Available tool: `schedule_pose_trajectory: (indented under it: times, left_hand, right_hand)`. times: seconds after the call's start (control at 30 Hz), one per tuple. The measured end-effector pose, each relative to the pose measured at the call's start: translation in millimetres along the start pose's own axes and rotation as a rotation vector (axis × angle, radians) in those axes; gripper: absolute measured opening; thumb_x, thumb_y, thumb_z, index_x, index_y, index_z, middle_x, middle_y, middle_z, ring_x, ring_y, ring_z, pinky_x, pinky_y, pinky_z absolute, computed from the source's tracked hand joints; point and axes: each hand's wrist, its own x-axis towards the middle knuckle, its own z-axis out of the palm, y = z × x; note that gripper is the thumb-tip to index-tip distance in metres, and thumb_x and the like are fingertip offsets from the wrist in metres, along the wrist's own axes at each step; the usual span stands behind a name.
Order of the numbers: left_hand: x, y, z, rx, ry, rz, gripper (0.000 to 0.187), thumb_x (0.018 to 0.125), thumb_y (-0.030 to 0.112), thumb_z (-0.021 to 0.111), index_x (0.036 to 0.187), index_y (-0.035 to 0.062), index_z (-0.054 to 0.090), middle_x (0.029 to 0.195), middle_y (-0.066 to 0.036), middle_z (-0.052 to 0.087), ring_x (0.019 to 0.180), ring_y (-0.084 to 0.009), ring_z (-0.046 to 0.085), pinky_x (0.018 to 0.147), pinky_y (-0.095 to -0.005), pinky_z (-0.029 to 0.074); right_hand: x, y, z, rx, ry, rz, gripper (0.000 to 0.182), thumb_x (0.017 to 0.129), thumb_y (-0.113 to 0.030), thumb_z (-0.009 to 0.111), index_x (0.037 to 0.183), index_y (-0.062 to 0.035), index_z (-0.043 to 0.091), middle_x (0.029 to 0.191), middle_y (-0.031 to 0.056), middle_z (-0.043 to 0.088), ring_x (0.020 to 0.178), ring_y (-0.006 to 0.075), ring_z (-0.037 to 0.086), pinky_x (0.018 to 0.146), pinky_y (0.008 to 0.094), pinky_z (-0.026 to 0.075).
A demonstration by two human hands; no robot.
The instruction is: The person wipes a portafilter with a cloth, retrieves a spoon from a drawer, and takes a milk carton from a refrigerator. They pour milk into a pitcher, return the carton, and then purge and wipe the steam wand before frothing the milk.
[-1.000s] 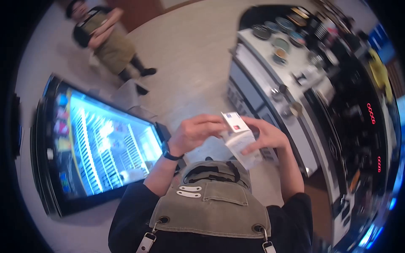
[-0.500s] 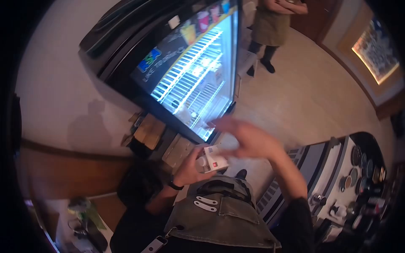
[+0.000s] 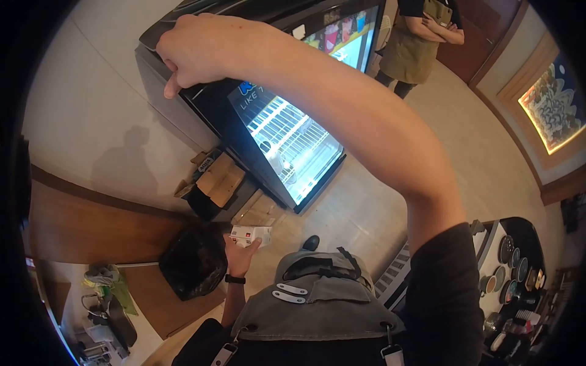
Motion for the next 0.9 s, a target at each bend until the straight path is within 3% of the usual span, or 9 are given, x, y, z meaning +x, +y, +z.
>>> schedule_pose_trajectory:
  times: [0.2,0.23,0.27,0.4,0.53,0.6,0.73,0.87,0.9]
  left_hand:
    - [17.8,-21.8,45.1,-0.058,0.017,-0.088,0.065,0.070,0.024,0.097,0.110,-0.0035,0.054,0.102,-0.017,0.073,0.094,-0.0214,0.071,0.082,-0.0361,0.057]
    - [21.6,-26.0,59.0,-0.078,0.009,-0.071,0.066,0.071,0.025,0.097,0.112,-0.0038,0.055,0.103,-0.016,0.073,0.094,-0.0210,0.071,0.082,-0.0359,0.057]
    - [27.6,-31.0,73.5,-0.095,0.001,-0.050,0.067,0.071,0.025,0.098,0.114,-0.0042,0.056,0.104,-0.016,0.073,0.095,-0.0206,0.072,0.083,-0.0356,0.057]
    - [67.5,8.9,146.7,-0.352,-0.078,0.099,0.084,0.072,0.020,0.097,0.136,-0.0066,0.049,0.118,-0.013,0.068,0.108,-0.0181,0.067,0.090,-0.0339,0.056]
    - [151.4,4.5,265.3,-0.670,0.027,0.058,0.061,0.076,0.020,0.095,0.116,-0.0021,0.055,0.112,-0.010,0.065,0.108,-0.0169,0.061,0.093,-0.0321,0.051]
    - [183.9,33.2,302.9,-0.478,0.173,0.090,0.063,0.075,0.024,0.096,0.114,-0.0039,0.054,0.107,-0.010,0.064,0.101,-0.0187,0.061,0.087,-0.0346,0.052]
    - [235.6,93.9,355.0,-0.810,0.287,0.044,0.046,0.079,0.019,0.092,0.108,-0.0042,0.066,0.107,-0.011,0.070,0.097,-0.0208,0.066,0.087,-0.0350,0.053]
    - [322.9,47.0,430.1,-0.717,0.421,0.141,0.021,0.082,0.015,0.088,0.083,-0.0028,0.076,0.084,-0.007,0.075,0.086,-0.0160,0.070,0.079,-0.0335,0.054]
    - [306.0,84.7,408.0,-0.815,0.351,-0.070,0.021,0.082,0.014,0.087,0.088,-0.0024,0.076,0.088,-0.007,0.076,0.080,-0.0159,0.068,0.075,-0.0330,0.053]
  right_hand:
    - [-55.2,-12.7,-11.4,0.135,0.103,0.099,0.038,0.089,-0.041,0.077,0.090,-0.0038,0.066,0.067,0.0124,0.067,0.068,0.0350,0.069,0.063,0.0461,0.053]
    - [-79.8,-4.6,-6.5,0.042,0.313,-0.035,0.037,0.089,-0.041,0.081,0.094,-0.0073,0.066,0.057,0.0028,0.054,0.048,0.0163,0.056,0.047,0.0317,0.036]
    - [-109.7,-12.7,-21.8,0.033,0.298,0.031,0.036,0.089,-0.037,0.082,0.095,-0.0052,0.067,0.061,0.0002,0.056,0.053,0.0093,0.055,0.050,0.0266,0.037]
    - [-218.4,-20.2,-29.9,0.541,0.657,0.130,0.022,0.098,-0.026,0.060,0.087,-0.0088,0.052,0.071,0.0042,0.057,0.076,0.0211,0.056,0.086,0.0439,0.047]
    - [-302.3,-16.6,-27.2,0.202,0.990,0.323,0.029,0.099,-0.036,0.056,0.083,-0.0136,0.047,0.063,0.0017,0.050,0.090,0.0227,0.057,0.111,0.0529,0.037]
    - [-337.2,-1.8,-38.9,0.185,1.099,0.363,0.028,0.101,-0.032,0.050,0.082,-0.0122,0.045,0.062,0.0005,0.044,0.092,0.0243,0.056,0.115,0.0566,0.035]
    - [-382.2,26.9,-62.9,0.250,1.144,0.343,0.025,0.104,-0.026,0.049,0.083,-0.0130,0.047,0.064,0.0002,0.047,0.094,0.0211,0.056,0.116,0.0548,0.033]
    - [-405.3,40.9,-74.3,0.336,1.118,0.308,0.025,0.105,-0.027,0.051,0.084,-0.0146,0.048,0.065,-0.0016,0.050,0.093,0.0195,0.056,0.117,0.0537,0.032]
    - [-405.6,42.6,-74.0,0.346,1.120,0.300,0.025,0.105,-0.028,0.052,0.084,-0.0150,0.048,0.065,-0.0021,0.050,0.093,0.0193,0.056,0.117,0.0531,0.032]
